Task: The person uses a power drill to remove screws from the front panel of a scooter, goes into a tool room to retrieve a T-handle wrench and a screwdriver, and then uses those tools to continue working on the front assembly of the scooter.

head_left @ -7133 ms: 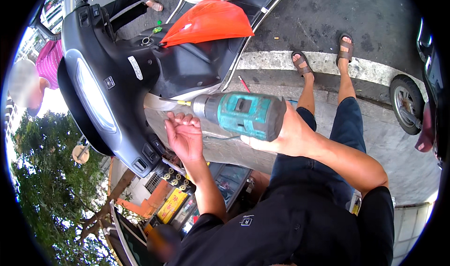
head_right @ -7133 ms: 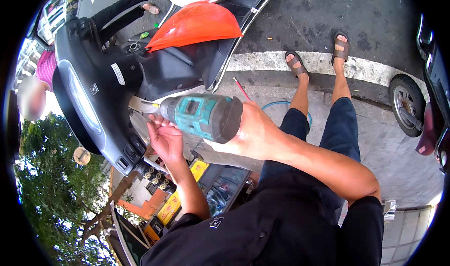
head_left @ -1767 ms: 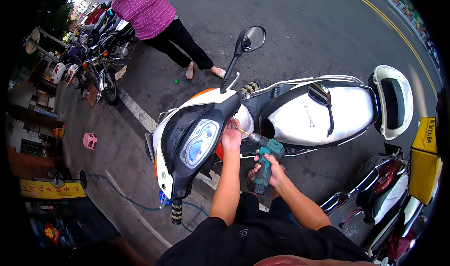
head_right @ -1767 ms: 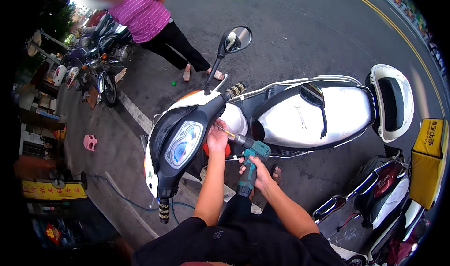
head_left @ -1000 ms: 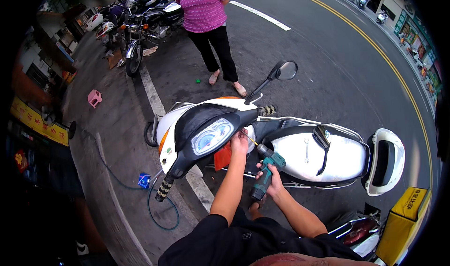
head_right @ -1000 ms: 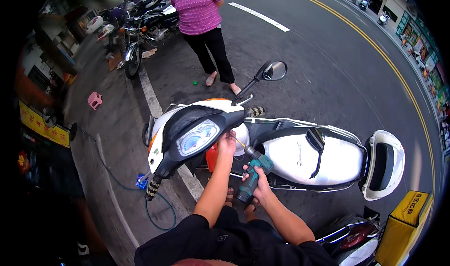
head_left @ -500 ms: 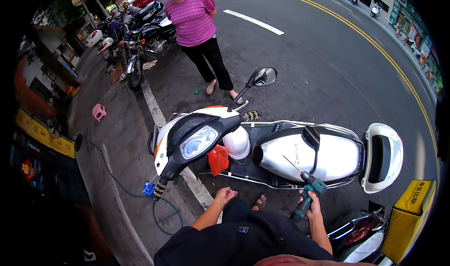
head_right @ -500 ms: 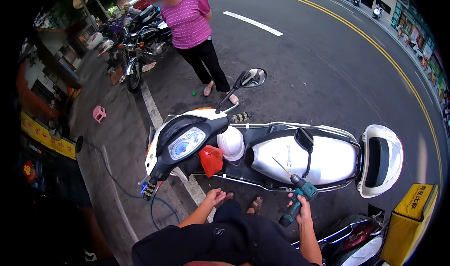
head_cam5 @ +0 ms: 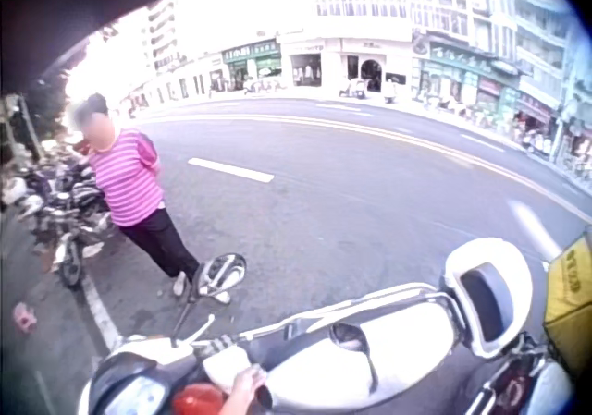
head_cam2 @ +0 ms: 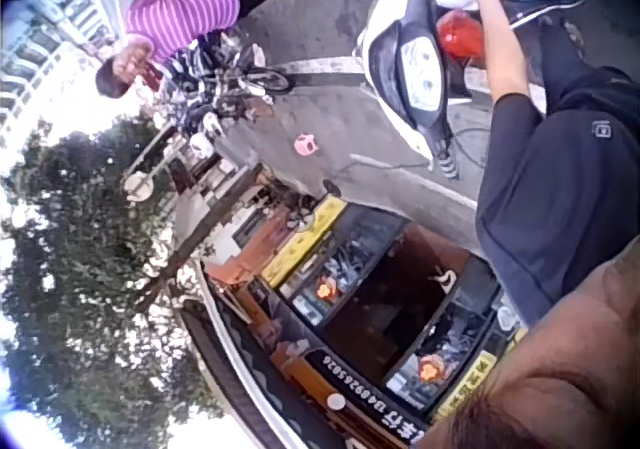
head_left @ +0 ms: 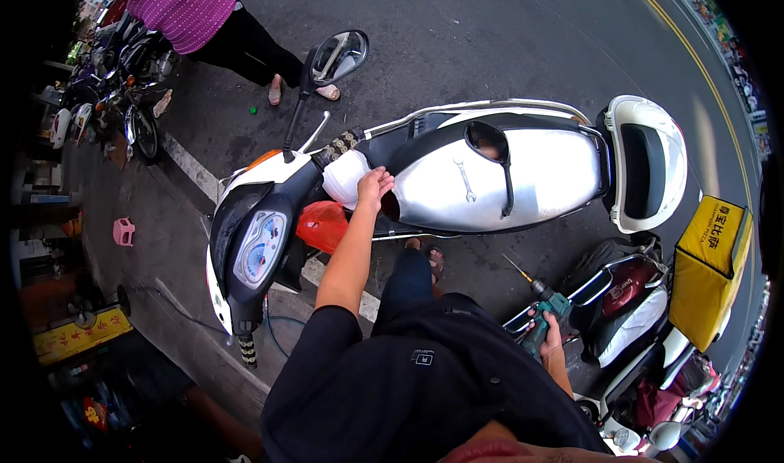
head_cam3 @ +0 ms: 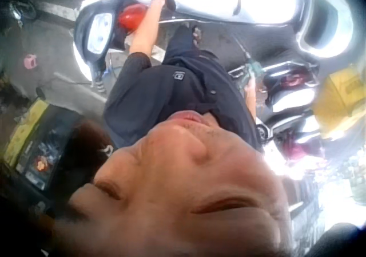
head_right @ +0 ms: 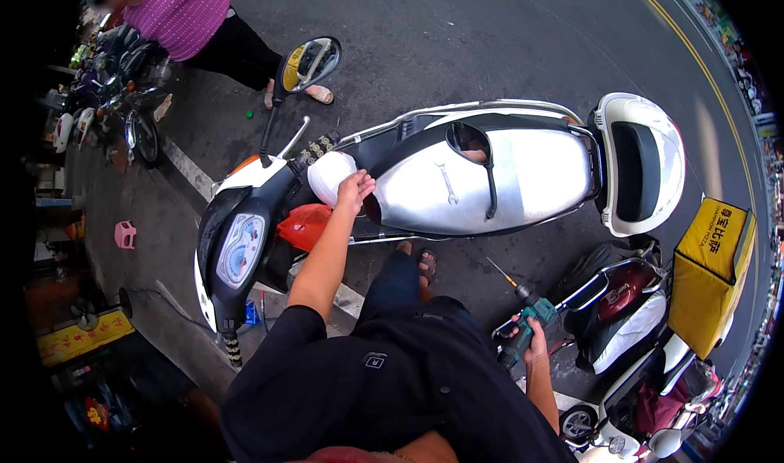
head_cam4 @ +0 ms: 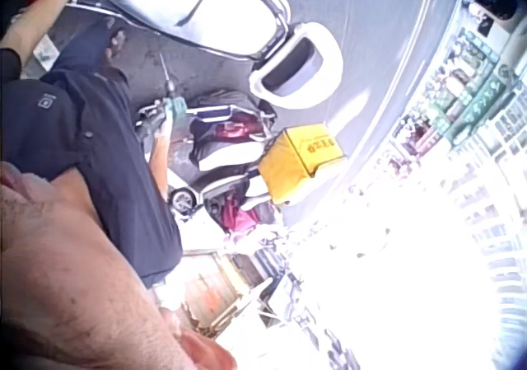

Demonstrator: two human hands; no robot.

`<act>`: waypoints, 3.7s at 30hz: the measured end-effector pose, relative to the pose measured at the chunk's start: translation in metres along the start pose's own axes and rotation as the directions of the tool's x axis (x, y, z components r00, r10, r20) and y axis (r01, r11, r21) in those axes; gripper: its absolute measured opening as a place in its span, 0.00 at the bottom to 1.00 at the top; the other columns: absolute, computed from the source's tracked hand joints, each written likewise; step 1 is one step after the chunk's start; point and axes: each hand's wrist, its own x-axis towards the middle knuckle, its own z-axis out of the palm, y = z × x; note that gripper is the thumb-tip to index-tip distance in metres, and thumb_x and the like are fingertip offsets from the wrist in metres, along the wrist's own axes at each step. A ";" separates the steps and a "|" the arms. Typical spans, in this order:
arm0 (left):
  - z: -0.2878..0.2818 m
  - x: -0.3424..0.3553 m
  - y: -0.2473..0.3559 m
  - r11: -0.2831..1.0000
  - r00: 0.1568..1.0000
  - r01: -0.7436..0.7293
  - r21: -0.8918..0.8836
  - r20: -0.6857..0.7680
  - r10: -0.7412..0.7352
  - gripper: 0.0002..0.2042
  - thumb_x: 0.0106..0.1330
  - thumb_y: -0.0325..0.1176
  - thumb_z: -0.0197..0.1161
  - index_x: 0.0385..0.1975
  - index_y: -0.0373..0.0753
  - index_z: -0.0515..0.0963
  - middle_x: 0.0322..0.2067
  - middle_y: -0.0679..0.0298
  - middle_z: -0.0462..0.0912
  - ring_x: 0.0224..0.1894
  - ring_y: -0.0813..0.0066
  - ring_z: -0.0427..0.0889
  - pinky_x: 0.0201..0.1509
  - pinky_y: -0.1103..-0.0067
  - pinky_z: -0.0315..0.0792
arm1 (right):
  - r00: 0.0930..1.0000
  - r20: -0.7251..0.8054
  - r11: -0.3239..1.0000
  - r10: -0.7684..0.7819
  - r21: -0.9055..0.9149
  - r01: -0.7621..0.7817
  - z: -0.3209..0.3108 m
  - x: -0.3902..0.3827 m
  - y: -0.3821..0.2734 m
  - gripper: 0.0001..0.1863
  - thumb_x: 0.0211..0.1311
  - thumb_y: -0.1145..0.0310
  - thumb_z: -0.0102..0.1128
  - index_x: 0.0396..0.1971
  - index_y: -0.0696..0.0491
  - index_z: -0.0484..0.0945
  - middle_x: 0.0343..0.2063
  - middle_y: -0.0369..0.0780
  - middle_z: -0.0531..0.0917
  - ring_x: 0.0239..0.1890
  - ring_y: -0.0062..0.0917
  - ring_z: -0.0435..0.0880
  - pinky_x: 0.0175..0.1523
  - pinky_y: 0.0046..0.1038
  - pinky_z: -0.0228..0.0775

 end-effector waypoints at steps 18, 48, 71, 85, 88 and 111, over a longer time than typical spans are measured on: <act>0.177 0.293 -0.049 0.851 0.958 0.243 0.466 0.024 -0.286 0.29 0.78 0.55 0.50 0.65 0.37 0.72 0.63 0.55 0.78 0.66 0.61 0.74 0.69 0.66 0.69 | 0.623 -0.733 0.701 0.272 -0.293 -0.650 -0.054 -0.167 0.114 0.19 0.63 0.59 0.64 0.45 0.59 0.80 0.31 0.45 0.87 0.31 0.31 0.84 0.39 0.36 0.79; -0.263 -0.178 -0.104 0.981 0.932 0.158 -0.116 -0.311 -0.187 0.24 0.77 0.51 0.53 0.63 0.40 0.69 0.52 0.54 0.84 0.49 0.58 0.86 0.52 0.60 0.82 | 0.860 0.405 -0.552 0.311 -0.659 0.510 -0.189 0.206 0.127 0.35 0.42 0.41 0.74 0.40 0.58 0.88 0.40 0.51 0.89 0.45 0.39 0.90 0.49 0.40 0.79; -0.650 -0.424 -0.144 0.707 0.866 -0.365 -0.605 -0.500 0.019 0.15 0.77 0.47 0.54 0.52 0.44 0.75 0.51 0.57 0.84 0.53 0.59 0.83 0.59 0.57 0.78 | 0.978 0.090 -0.626 0.187 -0.757 0.189 0.112 0.018 0.300 0.24 0.58 0.54 0.67 0.46 0.58 0.84 0.48 0.47 0.86 0.51 0.39 0.84 0.53 0.40 0.76; -0.834 -0.454 -0.021 0.635 0.820 -0.473 -0.610 -0.569 0.065 0.11 0.74 0.44 0.60 0.48 0.48 0.79 0.41 0.66 0.86 0.44 0.69 0.84 0.53 0.66 0.80 | 0.942 0.179 -0.754 0.284 -0.565 0.335 0.269 0.049 0.492 0.24 0.57 0.53 0.61 0.48 0.54 0.86 0.48 0.50 0.87 0.53 0.45 0.86 0.52 0.42 0.79; -0.861 -0.435 0.001 0.805 0.800 -0.432 -0.407 -0.585 0.134 0.12 0.74 0.43 0.60 0.51 0.45 0.78 0.38 0.64 0.86 0.39 0.69 0.85 0.45 0.68 0.82 | 0.905 0.160 -0.791 0.395 -0.443 0.423 0.304 0.059 0.543 0.27 0.53 0.51 0.65 0.49 0.52 0.86 0.52 0.49 0.85 0.57 0.42 0.84 0.56 0.42 0.78; -1.155 -0.263 0.173 0.631 0.792 0.021 0.776 -0.398 0.464 0.09 0.49 0.28 0.67 0.22 0.36 0.71 0.21 0.58 0.77 0.26 0.69 0.73 0.35 0.66 0.73 | 0.999 0.034 -0.293 -0.007 -0.956 0.031 0.362 -0.080 0.794 0.38 0.46 0.37 0.66 0.46 0.57 0.86 0.49 0.54 0.85 0.56 0.46 0.84 0.57 0.39 0.77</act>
